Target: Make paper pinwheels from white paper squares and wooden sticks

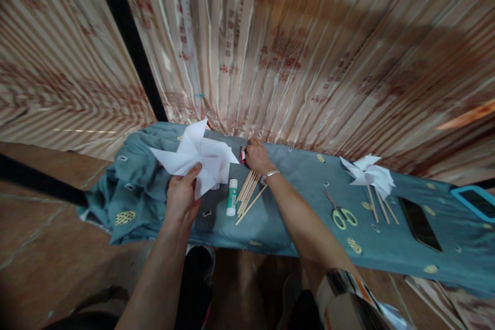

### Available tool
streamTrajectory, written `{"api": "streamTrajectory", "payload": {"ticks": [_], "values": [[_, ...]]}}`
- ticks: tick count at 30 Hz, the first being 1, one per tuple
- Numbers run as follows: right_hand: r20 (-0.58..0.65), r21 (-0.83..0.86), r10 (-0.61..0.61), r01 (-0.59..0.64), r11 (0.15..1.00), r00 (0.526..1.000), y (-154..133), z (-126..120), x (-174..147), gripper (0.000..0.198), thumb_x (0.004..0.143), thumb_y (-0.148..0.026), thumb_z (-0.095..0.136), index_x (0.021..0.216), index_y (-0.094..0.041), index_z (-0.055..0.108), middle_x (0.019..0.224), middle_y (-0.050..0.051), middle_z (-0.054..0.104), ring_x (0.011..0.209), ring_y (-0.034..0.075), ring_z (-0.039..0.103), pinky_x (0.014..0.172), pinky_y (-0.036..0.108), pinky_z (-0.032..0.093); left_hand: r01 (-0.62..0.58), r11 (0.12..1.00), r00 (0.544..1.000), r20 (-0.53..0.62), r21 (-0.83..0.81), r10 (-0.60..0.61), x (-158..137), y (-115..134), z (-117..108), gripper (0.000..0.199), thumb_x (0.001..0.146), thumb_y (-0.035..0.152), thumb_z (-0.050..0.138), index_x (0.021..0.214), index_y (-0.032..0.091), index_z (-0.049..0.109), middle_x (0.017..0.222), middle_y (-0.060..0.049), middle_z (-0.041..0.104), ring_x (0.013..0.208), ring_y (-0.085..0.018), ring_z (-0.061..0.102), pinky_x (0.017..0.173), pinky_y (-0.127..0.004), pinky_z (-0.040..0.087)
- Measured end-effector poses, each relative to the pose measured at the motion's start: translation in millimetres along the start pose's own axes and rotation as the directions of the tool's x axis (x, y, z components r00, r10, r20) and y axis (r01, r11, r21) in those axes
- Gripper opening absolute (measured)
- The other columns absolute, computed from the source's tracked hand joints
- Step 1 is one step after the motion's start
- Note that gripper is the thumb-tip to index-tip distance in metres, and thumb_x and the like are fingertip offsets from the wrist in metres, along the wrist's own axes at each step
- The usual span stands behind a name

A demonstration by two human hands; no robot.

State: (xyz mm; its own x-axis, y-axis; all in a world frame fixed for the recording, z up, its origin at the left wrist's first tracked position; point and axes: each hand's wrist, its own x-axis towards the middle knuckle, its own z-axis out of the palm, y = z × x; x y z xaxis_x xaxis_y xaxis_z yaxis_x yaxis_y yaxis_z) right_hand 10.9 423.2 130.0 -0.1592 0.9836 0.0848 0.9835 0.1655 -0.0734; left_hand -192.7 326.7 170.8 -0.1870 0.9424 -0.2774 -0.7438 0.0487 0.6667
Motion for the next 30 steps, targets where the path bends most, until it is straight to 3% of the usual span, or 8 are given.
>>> {"api": "streamTrajectory", "payload": {"ticks": [6,9,13,15,18,23,27,30], "values": [[-0.073,0.206,0.067,-0.05,0.977,0.995,11.3,6.2,-5.7,0.015,0.079,-0.016,0.057,0.08,-0.013,0.072,0.128,0.018,0.058,0.133,0.027,0.039,0.114,0.042,0.024,0.023,1.0,1.0,0.011,-0.012,-0.023,-4.0,1.1,4.5,0.038,0.044,0.021,0.084,0.078,0.014,0.069,0.074,-0.003,0.075,0.074,-0.022,0.072,0.076,-0.032,0.056],[-0.11,0.348,0.118,-0.072,0.935,0.987,18.2,9.8,-6.4,0.012,0.078,-0.017,0.058,0.074,-0.015,0.07,0.123,0.016,0.062,0.13,0.026,0.044,0.11,0.042,0.03,0.034,0.999,0.999,0.027,-0.003,-0.034,-5.4,1.0,5.9,0.037,0.044,0.022,0.084,0.078,0.014,0.069,0.076,-0.004,0.075,0.076,-0.023,0.072,0.074,-0.031,0.056],[-0.114,0.551,0.224,-0.125,0.825,0.968,28.7,18.0,-8.9,0.019,0.08,-0.028,0.056,0.067,-0.018,0.065,0.086,0.007,0.07,0.093,0.021,0.063,0.085,0.036,0.049,0.046,0.999,0.999,0.025,0.014,-0.047,-6.0,-2.4,6.6,0.038,0.044,0.024,0.084,0.077,0.013,0.07,0.075,-0.005,0.075,0.078,-0.024,0.072,0.075,-0.033,0.056],[-0.097,0.633,0.266,-0.147,0.76,0.959,32.5,23.5,-11.1,0.023,0.079,-0.035,0.055,0.065,-0.018,0.063,0.069,0.002,0.067,0.072,0.017,0.062,0.07,0.03,0.05,0.052,0.999,0.998,0.019,0.017,-0.052,-6.2,-4.8,7.3,0.037,0.043,0.024,0.084,0.076,0.013,0.07,0.072,-0.005,0.075,0.078,-0.025,0.072,0.075,-0.034,0.056],[-0.075,0.708,0.309,-0.168,0.686,0.948,35.7,30.2,-12.1,0.024,0.075,-0.039,0.057,0.06,-0.02,0.06,0.061,-0.001,0.062,0.061,0.014,0.058,0.062,0.026,0.048,0.057,0.998,0.998,0.007,0.017,-0.057,-6.5,-7.5,9.1,0.036,0.042,0.024,0.084,0.073,0.013,0.07,0.069,-0.004,0.074,0.075,-0.024,0.072,0.074,-0.034,0.056],[-0.07,0.738,0.339,-0.179,0.65,0.938,37.0,31.7,-4.7,0.023,0.069,-0.037,0.065,0.053,-0.022,0.059,0.067,0.001,0.064,0.082,0.019,0.061,0.081,0.033,0.048,0.038,0.999,0.999,0.001,0.009,-0.038,-6.3,-7.0,10.9,0.034,0.042,0.021,0.083,0.073,0.014,0.069,0.069,-0.002,0.074,0.075,-0.024,0.072,0.075,-0.034,0.056],[-0.067,0.753,0.353,-0.185,0.631,0.933,34.8,29.6,3.8,0.029,0.065,-0.035,0.071,0.044,-0.023,0.055,0.068,0.004,0.064,0.107,0.025,0.055,0.099,0.04,0.038,0.017,1.0,1.0,0.01,0.01,-0.017,-4.4,-3.6,8.6,0.036,0.044,0.021,0.083,0.077,0.015,0.07,0.073,-0.004,0.075,0.081,-0.025,0.072,0.079,-0.034,0.056],[-0.045,0.788,0.365,-0.192,0.585,0.93,31.7,31.1,6.9,0.032,0.064,-0.037,0.074,0.043,-0.024,0.053,0.064,0.003,0.063,0.105,0.025,0.055,0.099,0.039,0.038,0.001,1.0,1.0,0.004,-0.001,-0.001,-2.3,-2.1,6.5,0.036,0.044,0.02,0.084,0.077,0.015,0.07,0.073,-0.003,0.075,0.083,-0.024,0.072,0.081,-0.034,0.055]]}}
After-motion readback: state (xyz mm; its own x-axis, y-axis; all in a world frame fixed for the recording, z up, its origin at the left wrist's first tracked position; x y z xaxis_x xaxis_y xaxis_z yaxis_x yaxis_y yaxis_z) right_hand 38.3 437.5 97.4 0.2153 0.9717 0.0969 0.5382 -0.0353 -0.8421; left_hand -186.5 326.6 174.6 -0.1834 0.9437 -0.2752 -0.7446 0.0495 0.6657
